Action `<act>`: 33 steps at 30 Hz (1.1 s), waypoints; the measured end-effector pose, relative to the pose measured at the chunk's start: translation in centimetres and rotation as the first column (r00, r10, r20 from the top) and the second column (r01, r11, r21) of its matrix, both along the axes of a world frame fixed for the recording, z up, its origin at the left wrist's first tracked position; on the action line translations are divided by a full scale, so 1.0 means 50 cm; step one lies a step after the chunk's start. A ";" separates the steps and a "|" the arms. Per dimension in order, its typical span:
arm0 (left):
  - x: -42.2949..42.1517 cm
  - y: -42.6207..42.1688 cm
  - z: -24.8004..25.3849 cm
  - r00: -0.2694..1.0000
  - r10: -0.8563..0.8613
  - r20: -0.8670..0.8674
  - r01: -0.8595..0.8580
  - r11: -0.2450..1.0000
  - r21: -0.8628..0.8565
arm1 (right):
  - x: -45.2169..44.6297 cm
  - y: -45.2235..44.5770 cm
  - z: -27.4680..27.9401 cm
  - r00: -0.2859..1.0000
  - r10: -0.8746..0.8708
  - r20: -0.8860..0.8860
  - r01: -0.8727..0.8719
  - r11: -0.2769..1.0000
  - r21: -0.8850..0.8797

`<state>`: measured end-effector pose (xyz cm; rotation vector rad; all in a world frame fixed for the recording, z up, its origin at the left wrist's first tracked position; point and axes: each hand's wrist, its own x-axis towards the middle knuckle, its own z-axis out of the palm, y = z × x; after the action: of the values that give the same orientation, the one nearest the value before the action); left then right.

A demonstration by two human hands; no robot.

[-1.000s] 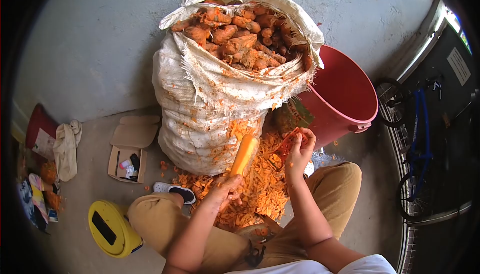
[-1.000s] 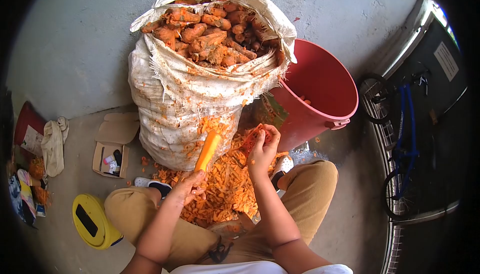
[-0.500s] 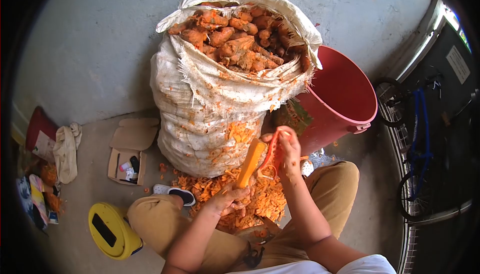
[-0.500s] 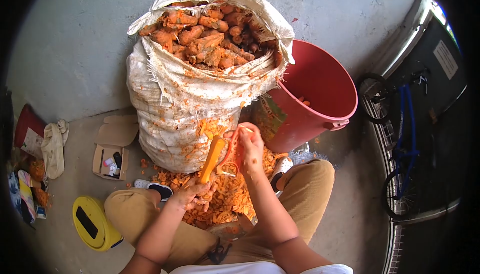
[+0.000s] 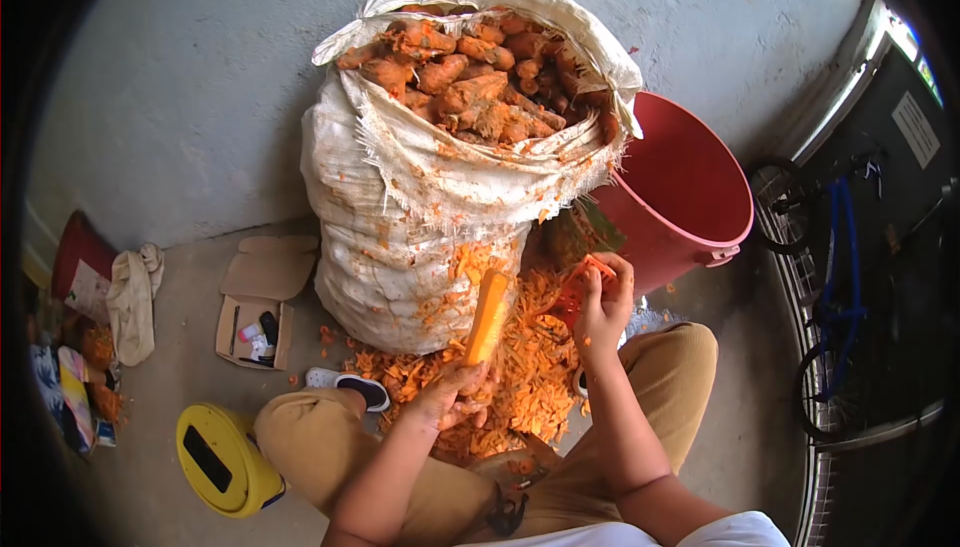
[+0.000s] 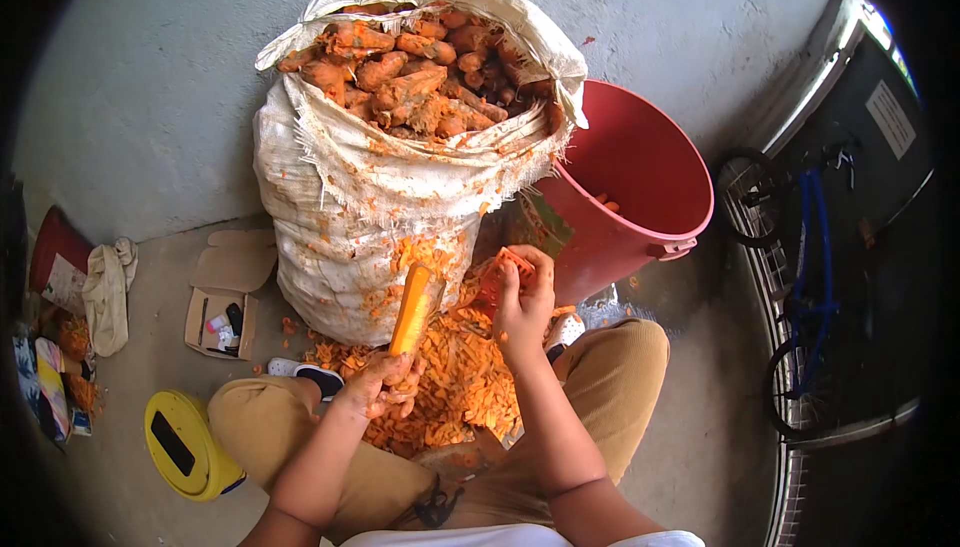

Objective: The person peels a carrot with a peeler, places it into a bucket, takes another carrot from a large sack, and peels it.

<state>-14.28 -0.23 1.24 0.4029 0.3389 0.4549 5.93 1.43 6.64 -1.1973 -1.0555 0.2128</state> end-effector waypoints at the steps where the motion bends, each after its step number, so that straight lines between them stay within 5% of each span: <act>1: 0.000 -0.001 -0.006 0.999 -0.019 0.049 0.021 0.999 -0.032 | -0.003 0.006 0.002 0.975 0.078 -0.210 -0.086 0.996 -0.031; 4: 0.004 -0.014 -0.015 0.971 -0.080 0.224 0.113 0.984 -0.135 | -0.012 0.021 0.000 0.662 0.263 -0.701 -0.348 0.937 0.023; 8: 0.009 -0.015 -0.004 0.990 -0.126 0.056 0.122 0.991 0.061 | -0.017 0.026 -0.048 0.424 0.279 -0.862 -0.477 0.878 0.050; 13: 0.004 -0.004 -0.018 0.992 -0.126 0.024 0.125 0.992 0.017 | -0.029 0.027 -0.028 0.632 0.263 -0.729 -0.185 0.965 0.188; 18: 0.015 -0.003 -0.040 0.990 -0.139 -0.018 0.138 0.989 -0.054 | -0.094 -0.002 0.029 0.754 0.294 -0.587 -0.280 0.953 0.118; 22: 0.009 -0.008 -0.057 0.980 -0.195 -0.049 0.194 0.980 -0.040 | -0.121 -0.008 -0.024 0.994 0.091 0.056 -0.089 0.995 -0.037; 26: 0.006 -0.008 -0.033 0.975 -0.219 -0.028 0.219 0.976 -0.007 | -0.081 0.026 -0.027 0.971 0.069 -0.231 -0.103 0.985 -0.140; 27: 0.007 -0.008 -0.034 0.966 -0.244 -0.084 0.249 0.967 0.051 | -0.058 0.056 -0.026 0.985 0.014 -0.171 -0.019 0.999 -0.030; 28: 0.003 -0.013 -0.037 0.955 -0.263 -0.140 0.279 0.955 0.106 | -0.029 0.075 0.004 0.885 0.078 -0.459 -0.081 0.997 0.012; 30: 0.000 -0.031 -0.036 0.946 -0.313 -0.087 0.320 0.944 0.086 | 0.052 0.128 0.017 0.874 -0.073 -0.480 0.101 0.994 0.032; 31: -0.001 -0.037 -0.025 0.951 -0.305 -0.058 0.308 0.949 0.067 | 0.077 0.142 0.023 0.945 -0.257 -0.205 0.262 0.965 0.002; 33: 0.005 -0.035 -0.007 0.959 -0.284 0.002 0.283 0.958 0.038 | 0.075 0.127 0.052 0.937 -0.093 -0.337 0.106 0.994 0.020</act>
<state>-14.05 -1.98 0.88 0.4784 0.2606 0.1818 9.67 7.78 9.22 -1.1289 -0.6953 0.3051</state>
